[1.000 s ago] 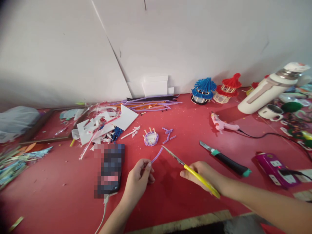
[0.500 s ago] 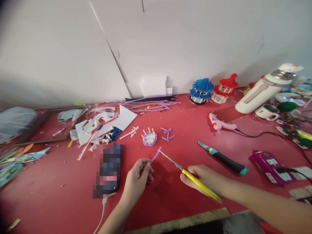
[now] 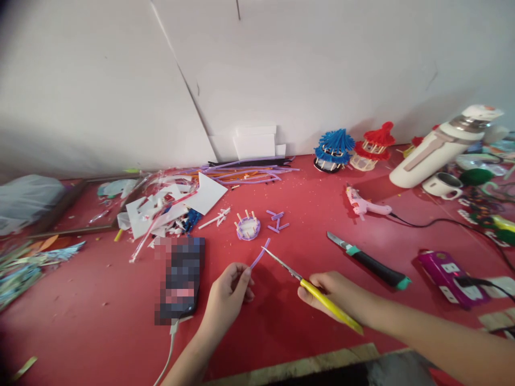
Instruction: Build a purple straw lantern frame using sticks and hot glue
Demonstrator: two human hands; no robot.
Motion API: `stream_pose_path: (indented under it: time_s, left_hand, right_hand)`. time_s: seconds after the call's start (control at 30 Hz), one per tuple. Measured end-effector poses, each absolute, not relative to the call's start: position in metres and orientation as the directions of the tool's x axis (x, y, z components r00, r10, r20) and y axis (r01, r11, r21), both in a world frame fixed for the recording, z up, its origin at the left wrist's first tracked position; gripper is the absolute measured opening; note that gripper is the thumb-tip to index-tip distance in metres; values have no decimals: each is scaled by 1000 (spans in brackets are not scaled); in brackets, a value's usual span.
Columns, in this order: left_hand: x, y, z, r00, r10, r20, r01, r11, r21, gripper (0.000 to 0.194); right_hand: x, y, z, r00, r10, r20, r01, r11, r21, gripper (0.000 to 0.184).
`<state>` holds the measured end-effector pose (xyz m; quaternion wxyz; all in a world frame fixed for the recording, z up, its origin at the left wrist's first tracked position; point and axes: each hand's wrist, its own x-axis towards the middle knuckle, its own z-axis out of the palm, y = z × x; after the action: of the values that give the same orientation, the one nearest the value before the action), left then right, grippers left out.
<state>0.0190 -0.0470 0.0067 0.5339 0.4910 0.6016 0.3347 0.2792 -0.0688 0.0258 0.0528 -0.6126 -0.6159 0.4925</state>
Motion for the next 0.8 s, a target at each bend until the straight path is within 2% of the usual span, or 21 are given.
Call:
stream_pose_path:
  time_s: [0.13, 0.27, 0.47, 0.8]
  left_hand:
    - [20, -46, 7, 44, 948, -316, 235, 297, 925, 27]
    - [21, -44, 8, 30, 948, -317, 235, 301, 924, 27]
    - [21, -45, 9, 37, 947, -320, 232, 304, 924, 27]
    - [21, -46, 10, 27, 943, -330, 223, 317, 922, 26]
  right_hand:
    - [278, -65, 38, -300, 723, -622, 749, -225, -623, 47]
    - [278, -65, 38, -289, 748, -598, 743, -219, -633, 47]
    - [278, -65, 37, -282, 714, -641, 748, -254, -613, 49]
    - [274, -63, 34, -269, 753, -601, 728, -249, -639, 54]
